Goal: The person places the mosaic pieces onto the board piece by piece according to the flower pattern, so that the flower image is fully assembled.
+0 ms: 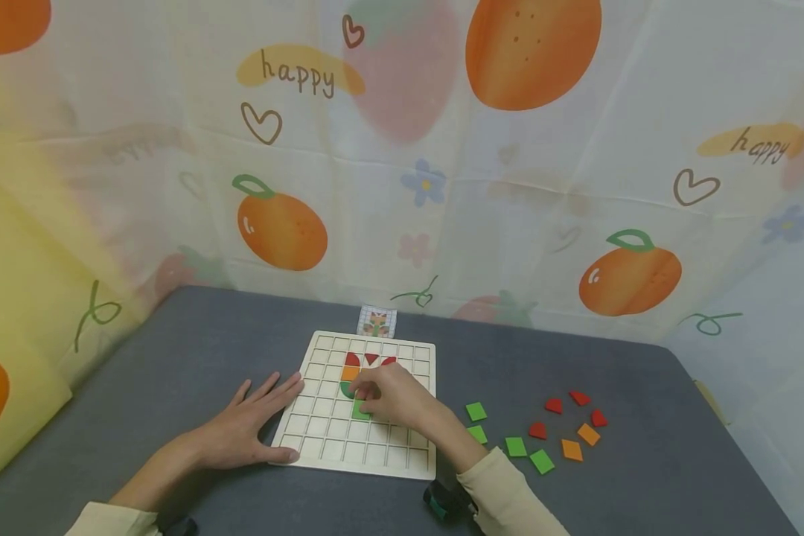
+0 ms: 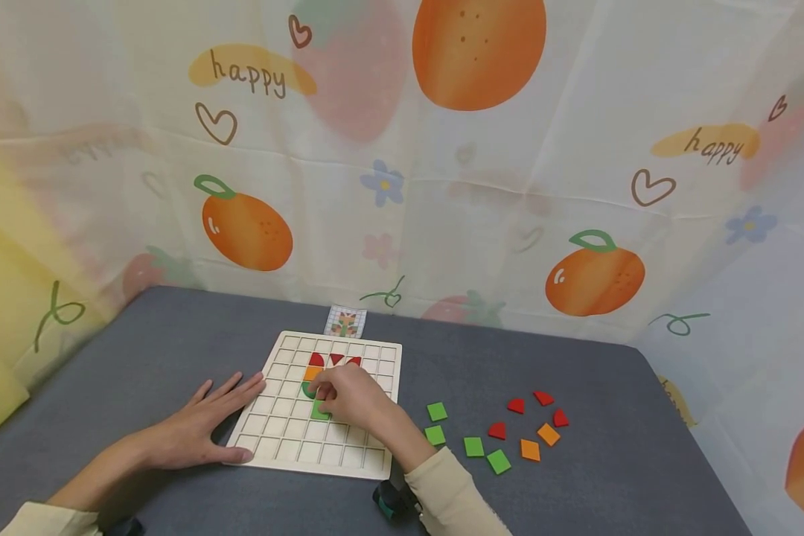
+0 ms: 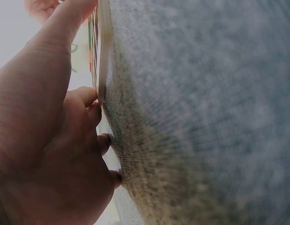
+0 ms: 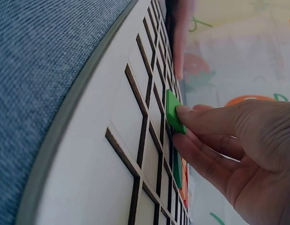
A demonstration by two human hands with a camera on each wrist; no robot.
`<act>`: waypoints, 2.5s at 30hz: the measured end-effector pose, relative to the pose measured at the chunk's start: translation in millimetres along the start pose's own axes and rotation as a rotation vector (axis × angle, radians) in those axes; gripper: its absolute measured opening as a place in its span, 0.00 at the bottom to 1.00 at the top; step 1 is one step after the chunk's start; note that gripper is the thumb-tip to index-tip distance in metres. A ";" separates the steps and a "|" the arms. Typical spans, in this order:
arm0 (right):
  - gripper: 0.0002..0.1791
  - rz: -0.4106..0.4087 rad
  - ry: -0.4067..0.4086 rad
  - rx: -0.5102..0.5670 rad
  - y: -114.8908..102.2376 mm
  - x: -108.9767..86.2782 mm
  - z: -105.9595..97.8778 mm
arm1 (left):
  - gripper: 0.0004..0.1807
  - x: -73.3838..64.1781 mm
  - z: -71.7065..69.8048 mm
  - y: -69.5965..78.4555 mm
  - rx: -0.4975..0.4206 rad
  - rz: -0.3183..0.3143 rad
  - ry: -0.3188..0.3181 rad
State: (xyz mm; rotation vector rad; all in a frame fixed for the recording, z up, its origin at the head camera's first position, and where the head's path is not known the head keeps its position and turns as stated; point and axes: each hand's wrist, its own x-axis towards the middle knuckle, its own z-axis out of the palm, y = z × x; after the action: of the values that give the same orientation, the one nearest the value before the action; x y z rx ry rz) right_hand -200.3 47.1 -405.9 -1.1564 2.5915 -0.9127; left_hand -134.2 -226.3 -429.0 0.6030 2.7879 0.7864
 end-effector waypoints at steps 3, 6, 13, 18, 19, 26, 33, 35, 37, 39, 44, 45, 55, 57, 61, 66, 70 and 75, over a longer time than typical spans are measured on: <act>0.11 -0.001 0.002 -0.003 0.1 0.0 0.1 | 0.58 -0.2 0.0 -0.2 -0.001 0.004 0.002; 0.11 -0.003 0.004 -0.002 0.5 0.1 0.4 | 0.59 0.2 0.0 -0.2 0.005 0.001 0.001; 0.11 -0.007 0.003 -0.001 2.3 0.3 1.4 | 0.59 2.0 -0.1 -0.4 0.012 -0.005 -0.004; 0.11 -0.013 -0.016 0.001 3.5 -0.5 -0.9 | 0.59 2.5 -0.1 -0.2 0.011 -0.009 -0.007; 0.12 -0.010 -0.019 0.004 3.7 -1.0 -2.1 | 0.59 2.6 0.0 -0.1 0.012 -0.010 -0.008; 0.14 0.013 -0.021 -0.009 5.9 -10.0 -15.1 | 0.59 1.6 0.0 0.0 0.004 0.002 -0.006; 0.13 0.031 -0.022 -0.068 23.1 -25.7 -30.1 | 0.59 3.1 0.2 0.2 0.009 0.009 -0.005; 0.13 0.038 -0.010 -0.080 28.0 -31.3 -35.4 | 0.59 3.2 0.2 0.2 0.008 0.013 -0.004; 0.13 0.047 0.002 -0.083 32.4 -37.0 -40.5 | 0.58 2.4 0.1 0.0 0.007 0.018 -0.001; 0.13 0.063 0.010 -0.085 36.8 -43.0 -45.2 | 0.58 0.7 -0.2 -0.7 -0.002 0.022 0.001; 0.15 0.120 0.032 -0.092 50.6 -61.6 -58.5 | 0.57 -1.6 2.5 -5.0 -0.017 0.056 0.027; 0.15 0.133 0.038 -0.091 54.0 -65.9 -61.8 | 0.57 -1.7 3.0 -6.0 -0.020 0.064 0.036; 0.18 0.190 0.095 -0.111 89.3 -113.1 -93.6 | 0.57 -0.7 3.2 -4.5 -0.014 0.063 0.037; 0.18 0.204 0.114 -0.118 95.1 -122.2 -98.9 | 0.57 -0.7 1.8 -2.1 -0.007 0.051 0.026; 0.19 0.260 0.151 -0.139 105.9 -140.9 -107.4 | 0.57 0.5 0.9 -0.4 0.001 0.033 0.010; 0.20 0.283 0.160 -0.150 117.1 -161.2 -117.1 | 0.58 0.2 -0.1 0.5 -0.004 0.026 0.007; 0.19 0.258 0.171 -0.170 124.9 -175.3 -122.9 | 0.58 -0.1 -0.3 0.1 -0.001 0.034 0.011; 0.19 0.267 0.164 -0.231 134.4 -188.3 -128.2 | 0.58 0.3 -0.9 0.6 0.000 0.035 0.011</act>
State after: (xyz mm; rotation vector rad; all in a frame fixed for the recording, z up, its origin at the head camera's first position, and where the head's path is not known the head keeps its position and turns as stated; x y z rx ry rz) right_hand -202.3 311.6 -400.9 -0.7796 2.9546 -0.6916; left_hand -134.6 -226.1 -427.9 0.6518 2.7947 0.7987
